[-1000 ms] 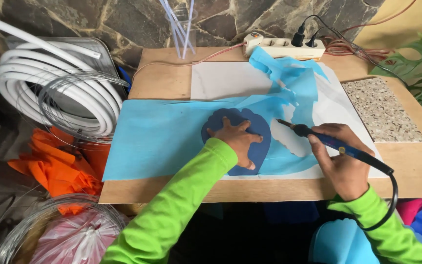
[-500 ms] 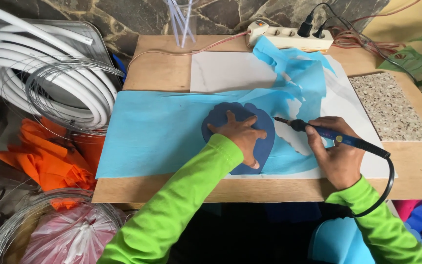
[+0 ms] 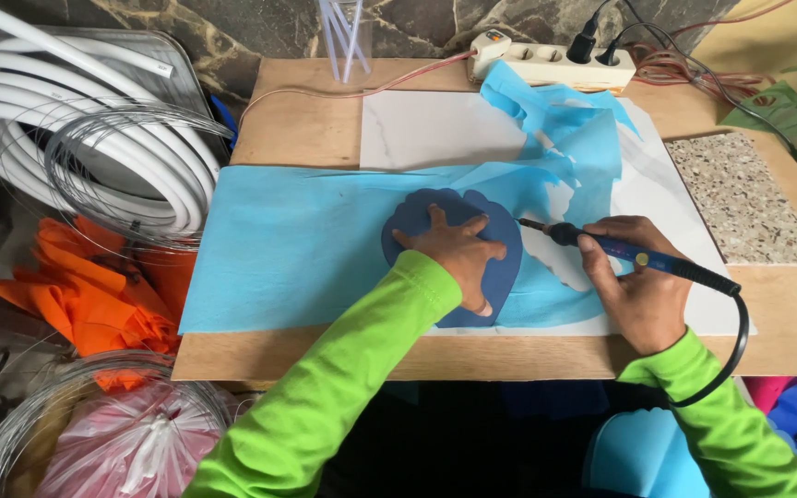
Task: Using a hot cutting tool to precisely cut out a shape from blue fabric following a template on a cutting table.
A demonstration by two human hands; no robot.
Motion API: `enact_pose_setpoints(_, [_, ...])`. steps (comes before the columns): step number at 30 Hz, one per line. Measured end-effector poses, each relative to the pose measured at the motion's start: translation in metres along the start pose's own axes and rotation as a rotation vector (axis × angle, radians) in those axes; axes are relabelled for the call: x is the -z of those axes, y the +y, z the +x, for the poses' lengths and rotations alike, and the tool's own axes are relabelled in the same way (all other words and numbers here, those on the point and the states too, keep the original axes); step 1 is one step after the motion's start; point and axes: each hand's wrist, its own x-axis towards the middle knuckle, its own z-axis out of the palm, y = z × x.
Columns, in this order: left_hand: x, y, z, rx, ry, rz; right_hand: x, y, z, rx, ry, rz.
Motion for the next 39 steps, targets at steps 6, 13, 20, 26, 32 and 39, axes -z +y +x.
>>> enact_pose_setpoints(6, [0.000, 0.001, 0.000, 0.008, 0.010, 0.016, 0.008, -0.016, 0.008, -0.023, -0.069, -0.025])
enact_pose_setpoints(13, [0.001, 0.002, -0.002, 0.028, 0.003, 0.034, 0.012, -0.026, 0.008, 0.014, -0.108, -0.006])
enact_pose_setpoints(20, [0.001, 0.002, -0.004, 0.025, 0.002, 0.019, 0.013, -0.026, 0.003, 0.096, -0.115, -0.073])
enact_pose_setpoints(26, [0.002, 0.003, -0.008, 0.034, -0.003, 0.016, 0.015, -0.039, 0.001, 0.107, -0.131, -0.104])
enact_pose_setpoints(32, [0.004, 0.003, -0.010, 0.033, -0.012, 0.014, 0.018, -0.042, 0.000, 0.156, -0.129, -0.153])
enact_pose_setpoints(39, [0.004, 0.001, -0.013, 0.015, -0.011, 0.002, 0.021, -0.047, -0.003, 0.192, -0.146, -0.200])
